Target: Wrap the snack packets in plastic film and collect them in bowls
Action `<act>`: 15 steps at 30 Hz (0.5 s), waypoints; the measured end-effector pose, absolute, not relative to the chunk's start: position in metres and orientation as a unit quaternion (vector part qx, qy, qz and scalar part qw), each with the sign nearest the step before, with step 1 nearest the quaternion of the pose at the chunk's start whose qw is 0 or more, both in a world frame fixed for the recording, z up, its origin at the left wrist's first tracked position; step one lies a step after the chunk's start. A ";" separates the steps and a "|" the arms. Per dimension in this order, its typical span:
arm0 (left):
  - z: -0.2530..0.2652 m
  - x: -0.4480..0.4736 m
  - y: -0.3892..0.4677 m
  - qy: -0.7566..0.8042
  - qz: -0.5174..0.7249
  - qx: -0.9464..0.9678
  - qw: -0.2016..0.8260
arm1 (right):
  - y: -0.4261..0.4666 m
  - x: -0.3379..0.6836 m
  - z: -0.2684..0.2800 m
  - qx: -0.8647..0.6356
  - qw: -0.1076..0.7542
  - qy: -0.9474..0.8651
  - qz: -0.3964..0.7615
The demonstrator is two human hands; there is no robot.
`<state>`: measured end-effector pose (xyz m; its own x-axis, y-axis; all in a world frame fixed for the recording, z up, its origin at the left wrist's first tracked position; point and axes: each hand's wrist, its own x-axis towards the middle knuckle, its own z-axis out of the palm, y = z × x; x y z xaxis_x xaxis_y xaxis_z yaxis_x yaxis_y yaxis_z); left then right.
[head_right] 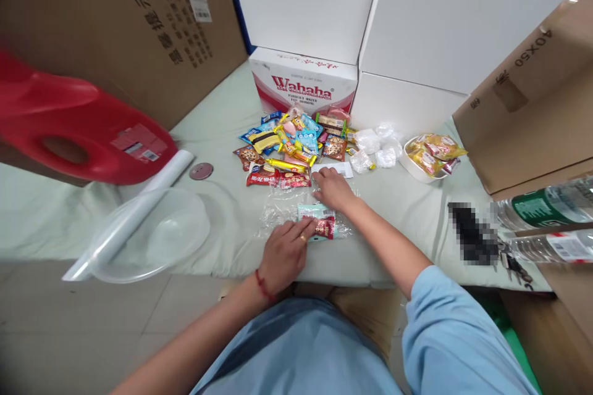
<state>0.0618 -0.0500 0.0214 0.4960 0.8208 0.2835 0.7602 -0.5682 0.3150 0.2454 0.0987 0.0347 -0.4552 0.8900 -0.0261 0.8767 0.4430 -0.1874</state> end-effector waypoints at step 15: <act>-0.001 0.072 -0.032 0.477 0.153 0.858 0.117 | 0.002 0.256 0.064 -0.416 -0.015 -0.901 0.124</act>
